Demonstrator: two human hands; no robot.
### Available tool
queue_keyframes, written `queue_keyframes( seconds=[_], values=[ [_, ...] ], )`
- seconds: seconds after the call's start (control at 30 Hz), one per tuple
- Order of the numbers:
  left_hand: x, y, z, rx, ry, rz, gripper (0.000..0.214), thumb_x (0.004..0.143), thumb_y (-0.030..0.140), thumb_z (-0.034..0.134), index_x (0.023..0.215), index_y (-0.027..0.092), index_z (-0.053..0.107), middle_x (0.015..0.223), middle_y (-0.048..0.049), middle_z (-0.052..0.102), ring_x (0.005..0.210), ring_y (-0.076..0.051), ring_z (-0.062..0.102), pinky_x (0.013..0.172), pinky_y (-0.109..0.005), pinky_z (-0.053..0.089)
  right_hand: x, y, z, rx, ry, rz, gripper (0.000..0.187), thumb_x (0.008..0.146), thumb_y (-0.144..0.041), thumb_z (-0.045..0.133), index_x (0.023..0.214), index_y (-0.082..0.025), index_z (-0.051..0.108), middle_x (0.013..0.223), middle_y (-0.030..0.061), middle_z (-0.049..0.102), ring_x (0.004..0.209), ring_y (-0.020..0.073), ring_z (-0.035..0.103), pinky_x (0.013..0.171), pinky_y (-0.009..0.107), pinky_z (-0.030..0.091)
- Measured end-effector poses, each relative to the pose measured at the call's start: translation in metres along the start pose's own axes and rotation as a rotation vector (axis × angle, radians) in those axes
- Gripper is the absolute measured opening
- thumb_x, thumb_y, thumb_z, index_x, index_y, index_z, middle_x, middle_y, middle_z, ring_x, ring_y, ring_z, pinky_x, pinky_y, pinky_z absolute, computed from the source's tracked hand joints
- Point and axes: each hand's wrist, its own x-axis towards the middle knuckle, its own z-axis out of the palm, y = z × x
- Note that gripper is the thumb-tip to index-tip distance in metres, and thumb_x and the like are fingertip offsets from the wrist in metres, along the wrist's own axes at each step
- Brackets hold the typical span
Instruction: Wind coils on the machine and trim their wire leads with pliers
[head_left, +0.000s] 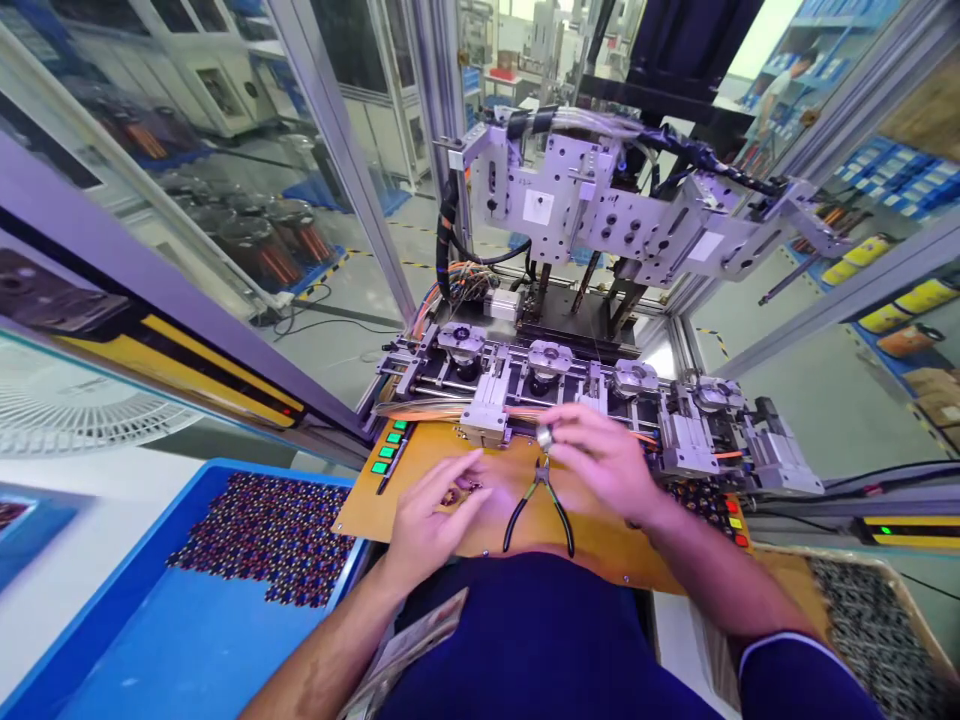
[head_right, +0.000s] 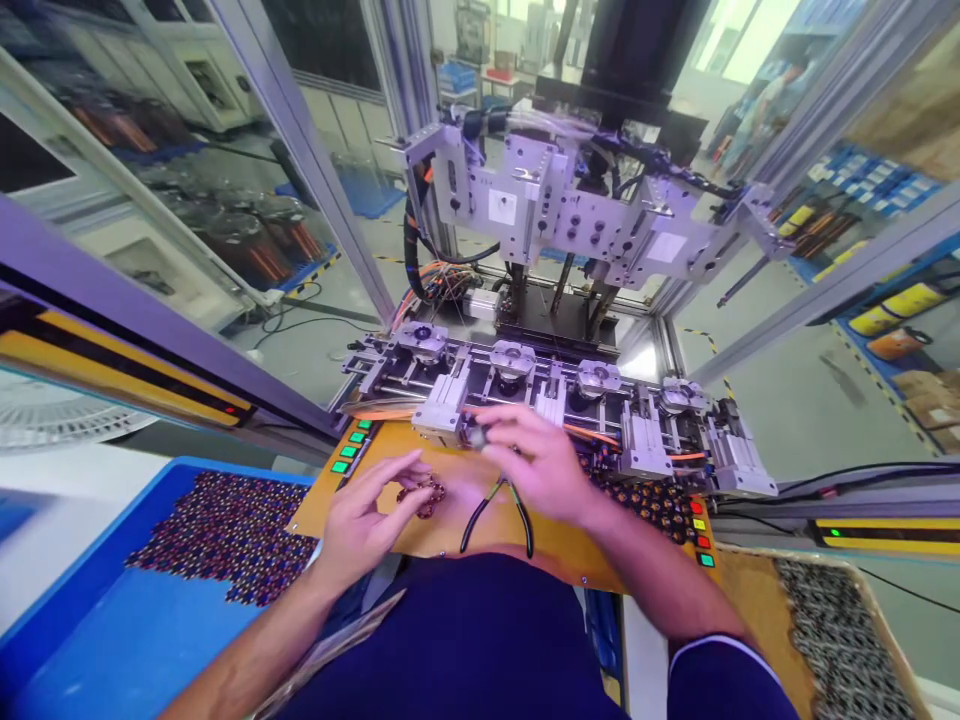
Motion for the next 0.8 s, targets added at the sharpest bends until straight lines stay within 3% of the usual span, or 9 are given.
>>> queue_keyframes(
  seconds=[0.13, 0.3, 0.5, 0.8],
  values=[
    [-0.025, -0.055, 0.005, 0.154, 0.191, -0.124, 0.032, 0.087, 0.031, 0.065, 0.115, 0.016, 0.065, 0.094, -0.0082, 0.075, 0.081, -0.019, 0.07, 0.077, -0.033, 0.058, 0.051, 0.063, -0.034, -0.213, 0.086, 0.003, 0.01, 0.087, -0.015, 0.063, 0.085, -0.015, 0.073, 0.101, 0.0112, 0.07, 0.094, 0.0223, 0.066, 0.087, 0.04, 0.054],
    [-0.055, -0.09, 0.02, 0.202, 0.228, -0.248, 0.036, 0.09, 0.036, 0.059, 0.119, 0.014, 0.061, 0.1, -0.0123, 0.074, 0.087, -0.021, 0.072, 0.082, -0.038, 0.059, 0.086, 0.116, -0.035, -0.307, -0.016, -0.026, 0.011, 0.082, -0.009, 0.064, 0.083, -0.014, 0.074, 0.104, 0.0096, 0.07, 0.093, 0.0213, 0.066, 0.087, 0.037, 0.053],
    [-0.068, -0.1, 0.028, 0.19, 0.18, -0.318, 0.038, 0.09, 0.041, 0.057, 0.118, 0.015, 0.061, 0.103, -0.0123, 0.075, 0.092, -0.023, 0.072, 0.089, -0.041, 0.058, 0.088, 0.135, -0.025, -0.374, -0.18, -0.083, 0.016, 0.085, -0.009, 0.06, 0.084, -0.014, 0.075, 0.107, 0.0095, 0.07, 0.093, 0.0226, 0.063, 0.087, 0.039, 0.051],
    [-0.065, -0.1, 0.028, 0.221, 0.133, -0.299, 0.031, 0.091, 0.035, 0.057, 0.113, 0.014, 0.063, 0.103, -0.0131, 0.074, 0.095, -0.024, 0.071, 0.091, -0.043, 0.056, 0.091, 0.136, -0.022, -0.5, -0.288, -0.068, 0.019, 0.089, -0.013, 0.056, 0.087, -0.012, 0.074, 0.106, 0.0106, 0.067, 0.092, 0.0227, 0.058, 0.085, 0.038, 0.047]
  ],
)
